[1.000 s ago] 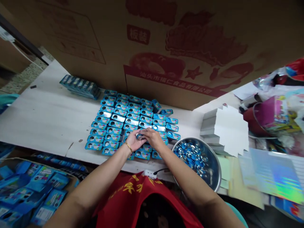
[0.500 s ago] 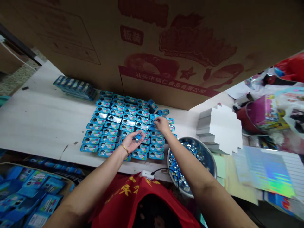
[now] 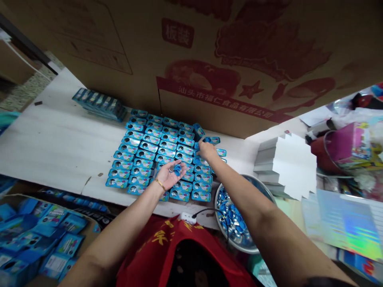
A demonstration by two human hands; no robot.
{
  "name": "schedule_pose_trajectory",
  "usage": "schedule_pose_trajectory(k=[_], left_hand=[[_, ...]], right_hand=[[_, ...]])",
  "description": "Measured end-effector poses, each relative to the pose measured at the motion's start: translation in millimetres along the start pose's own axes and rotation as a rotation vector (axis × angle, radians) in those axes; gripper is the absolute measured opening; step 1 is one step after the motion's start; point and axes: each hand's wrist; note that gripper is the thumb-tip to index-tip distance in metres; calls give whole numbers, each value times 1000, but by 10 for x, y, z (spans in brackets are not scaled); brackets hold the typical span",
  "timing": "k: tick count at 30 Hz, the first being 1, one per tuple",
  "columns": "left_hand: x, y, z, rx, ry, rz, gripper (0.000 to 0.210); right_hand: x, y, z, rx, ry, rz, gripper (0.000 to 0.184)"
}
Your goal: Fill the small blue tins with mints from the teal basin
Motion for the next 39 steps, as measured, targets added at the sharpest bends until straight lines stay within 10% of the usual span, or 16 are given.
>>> schedule_pose_trajectory(k=[6, 13, 18, 30, 35, 39], left_hand=[[6, -102, -65, -17, 35, 1, 17], [72, 9, -162, 80, -110, -40, 15], [152, 179, -116, 55, -195, 9, 23], [222, 307, -118, 29, -235, -24, 25], [189, 271, -179, 5, -258, -4, 20], [188, 206, -256, -35, -314, -27, 10]], right_hand=[[-466, 798, -295, 521, -325, 179, 23], [-626, 1082, 78, 199, -622, 381, 15], [-577, 1012, 290, -118, -251, 102, 17], [-493, 572, 82, -194, -5, -173, 50], [-375, 818, -24, -150, -30, -83, 38], [-516, 1122, -208, 208, -312, 169, 21]])
Point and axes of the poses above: each hand's wrist, its own y-axis away from the middle knuckle, its own x-axis out of the back of the hand, z = x × y, and after that the axes turned 5 degrees about x, right-handed
